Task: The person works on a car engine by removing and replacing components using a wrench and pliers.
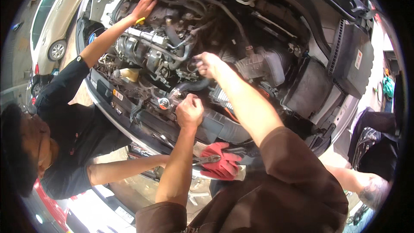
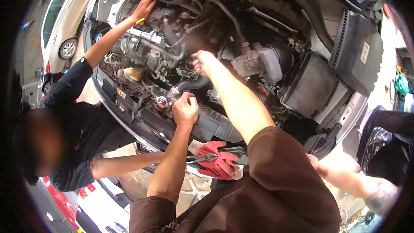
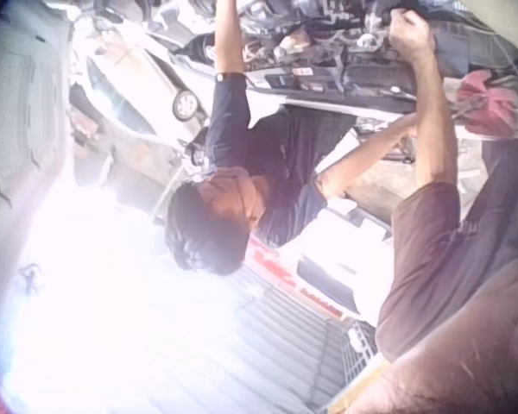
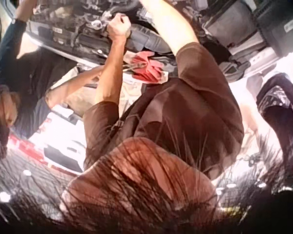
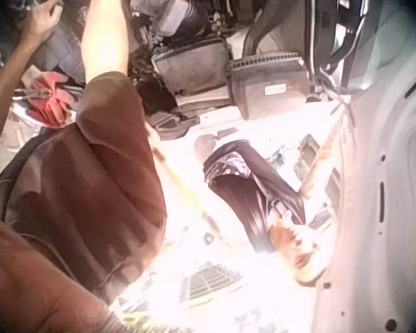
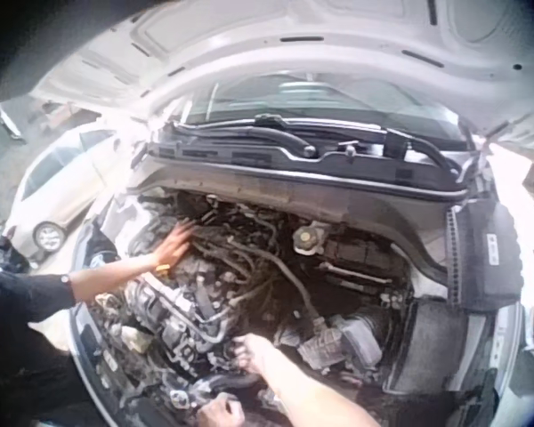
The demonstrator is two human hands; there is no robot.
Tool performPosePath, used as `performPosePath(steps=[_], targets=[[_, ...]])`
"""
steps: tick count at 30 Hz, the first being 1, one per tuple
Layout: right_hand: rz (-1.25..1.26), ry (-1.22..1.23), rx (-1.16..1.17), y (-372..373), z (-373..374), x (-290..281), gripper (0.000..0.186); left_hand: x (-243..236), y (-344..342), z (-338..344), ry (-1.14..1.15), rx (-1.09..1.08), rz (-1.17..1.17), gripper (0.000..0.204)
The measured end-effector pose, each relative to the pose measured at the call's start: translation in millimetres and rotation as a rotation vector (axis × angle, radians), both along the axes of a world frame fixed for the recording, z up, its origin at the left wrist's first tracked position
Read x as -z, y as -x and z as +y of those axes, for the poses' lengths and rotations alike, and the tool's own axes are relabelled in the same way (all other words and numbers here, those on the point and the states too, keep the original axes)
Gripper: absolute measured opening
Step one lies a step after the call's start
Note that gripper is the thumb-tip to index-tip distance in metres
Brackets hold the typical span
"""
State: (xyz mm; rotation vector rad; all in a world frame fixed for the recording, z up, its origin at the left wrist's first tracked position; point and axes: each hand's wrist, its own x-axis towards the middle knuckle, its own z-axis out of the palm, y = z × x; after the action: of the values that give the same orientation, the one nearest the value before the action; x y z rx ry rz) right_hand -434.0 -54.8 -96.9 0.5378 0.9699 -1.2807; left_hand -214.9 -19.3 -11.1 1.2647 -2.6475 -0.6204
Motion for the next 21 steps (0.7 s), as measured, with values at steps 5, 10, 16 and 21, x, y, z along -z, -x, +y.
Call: performPosePath(steps=[5, 10, 16, 21], targets=[[1.707, -0.229, -0.649, -44.8, 1.3, -40.0, 0.022, 3.1, -11.5, -6.3, 0.017, -0.025, -0.034, 0.021], [1.829, -0.17, -0.889, -36.8, 3.3, -40.6, 0.02, -0.8, -4.8, -4.0, 0.02, -0.013, -0.066, 0.021], [-0.062, 0.028, 0.097, -5.1, -2.9, 2.6, 0.015, 0.6, 2.8, 0.1, -0.027, -0.007, -0.011, 0.02], [1.789, -0.246, -0.87, -40.3, -5.7, -53.9, 0.027, -2.5, -9.0, -5.5, 0.028, -0.01, -0.019, 0.019]])
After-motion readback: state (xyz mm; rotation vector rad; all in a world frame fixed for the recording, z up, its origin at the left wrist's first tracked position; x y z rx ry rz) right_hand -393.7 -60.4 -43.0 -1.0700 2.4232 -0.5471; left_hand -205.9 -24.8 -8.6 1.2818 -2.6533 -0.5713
